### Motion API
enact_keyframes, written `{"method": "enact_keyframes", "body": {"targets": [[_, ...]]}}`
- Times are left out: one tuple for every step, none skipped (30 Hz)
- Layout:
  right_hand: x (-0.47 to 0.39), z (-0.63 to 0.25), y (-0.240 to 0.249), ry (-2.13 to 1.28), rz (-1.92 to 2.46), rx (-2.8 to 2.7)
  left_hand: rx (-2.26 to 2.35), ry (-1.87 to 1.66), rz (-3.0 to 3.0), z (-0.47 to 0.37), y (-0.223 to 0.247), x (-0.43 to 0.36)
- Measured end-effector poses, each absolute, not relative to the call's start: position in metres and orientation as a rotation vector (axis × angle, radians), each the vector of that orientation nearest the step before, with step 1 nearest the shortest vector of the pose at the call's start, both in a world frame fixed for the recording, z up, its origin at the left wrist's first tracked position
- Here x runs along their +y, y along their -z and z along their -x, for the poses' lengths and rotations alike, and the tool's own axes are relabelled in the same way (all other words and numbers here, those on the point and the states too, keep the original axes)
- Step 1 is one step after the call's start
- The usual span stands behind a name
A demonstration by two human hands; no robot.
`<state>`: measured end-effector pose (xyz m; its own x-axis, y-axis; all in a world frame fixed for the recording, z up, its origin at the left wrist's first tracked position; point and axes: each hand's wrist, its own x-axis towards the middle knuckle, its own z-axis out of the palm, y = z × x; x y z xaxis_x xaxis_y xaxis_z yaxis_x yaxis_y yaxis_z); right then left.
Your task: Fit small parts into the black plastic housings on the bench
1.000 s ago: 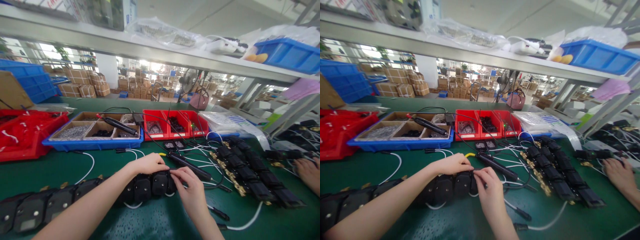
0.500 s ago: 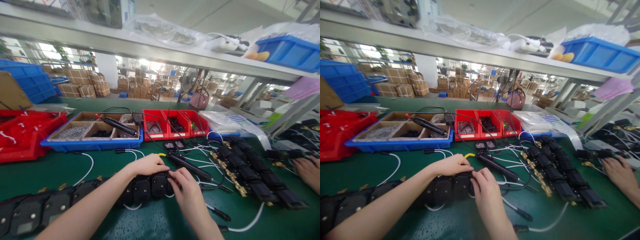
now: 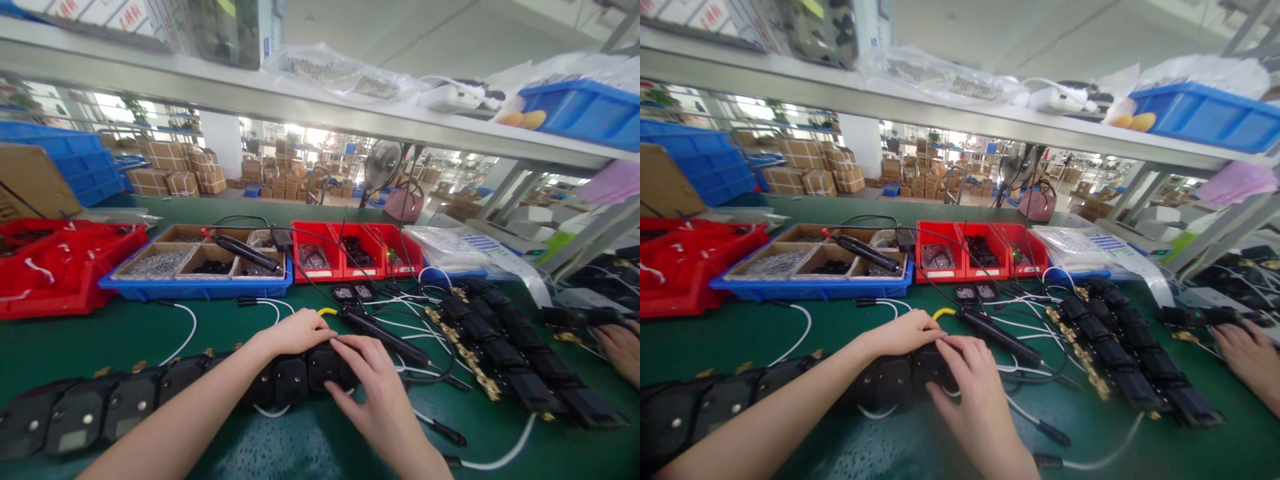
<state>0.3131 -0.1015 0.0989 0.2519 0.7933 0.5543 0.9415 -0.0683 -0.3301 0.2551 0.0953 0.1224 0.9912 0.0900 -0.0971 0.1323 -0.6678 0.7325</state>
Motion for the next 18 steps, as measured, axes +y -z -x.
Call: {"method": "enact_keyframes", "body": {"targets": [[-0.1,-0.311,-0.098,0.301,1.912,-1.654,0.174,0.057,-2.305,-0.255,-0.122,0.096],[-0.098,-0.309,-0.096,0.303,1.931,-1.716,0.192,0.049,-2.306,-0.255,-0.122,0.096],[-0.096,-0.307,-0.092,0.32,1.94,-1.754,0.207,0.043,-2.305,-0.254,-0.122,0.097],[-0.094,-0.307,-0.089,0.344,1.938,-1.771,0.216,0.042,-2.303,-0.254,-0.123,0.097],[-0.092,-0.307,-0.086,0.361,1.923,-1.778,0.219,0.046,-2.297,-0.252,-0.124,0.097],[-0.091,-0.308,-0.084,0.363,1.899,-1.782,0.22,0.054,-2.288,-0.25,-0.125,0.098],[-0.091,-0.31,-0.084,0.349,1.872,-1.787,0.219,0.067,-2.274,-0.248,-0.125,0.098],[-0.091,-0.312,-0.085,0.316,1.85,-1.803,0.219,0.083,-2.255,-0.246,-0.126,0.098],[-0.091,-0.313,-0.087,0.275,1.831,-1.825,0.22,0.1,-2.234,-0.244,-0.126,0.099],[-0.093,-0.315,-0.09,0.231,1.818,-1.847,0.223,0.114,-2.211,-0.242,-0.125,0.099],[-0.094,-0.316,-0.093,0.193,1.81,-1.868,0.227,0.121,-2.187,-0.24,-0.125,0.099],[-0.096,-0.317,-0.096,0.166,1.81,-1.883,0.234,0.119,-2.162,-0.238,-0.125,0.099],[-0.097,-0.318,-0.099,0.151,1.817,-1.896,0.243,0.105,-2.134,-0.236,-0.126,0.099],[-0.099,-0.319,-0.101,0.147,1.826,-1.909,0.257,0.078,-2.103,-0.234,-0.128,0.098],[-0.101,-0.319,-0.103,0.147,1.835,-1.923,0.274,0.045,-2.064,-0.232,-0.131,0.096],[-0.103,-0.318,-0.105,0.143,1.836,-1.936,0.293,0.011,-2.018,-0.231,-0.136,0.094],[-0.104,-0.317,-0.107,0.145,1.825,-1.929,0.309,-0.017,-1.966,-0.229,-0.141,0.091],[-0.105,-0.316,-0.109,0.158,1.803,-1.888,0.319,-0.033,-1.918,-0.227,-0.146,0.087]]}}
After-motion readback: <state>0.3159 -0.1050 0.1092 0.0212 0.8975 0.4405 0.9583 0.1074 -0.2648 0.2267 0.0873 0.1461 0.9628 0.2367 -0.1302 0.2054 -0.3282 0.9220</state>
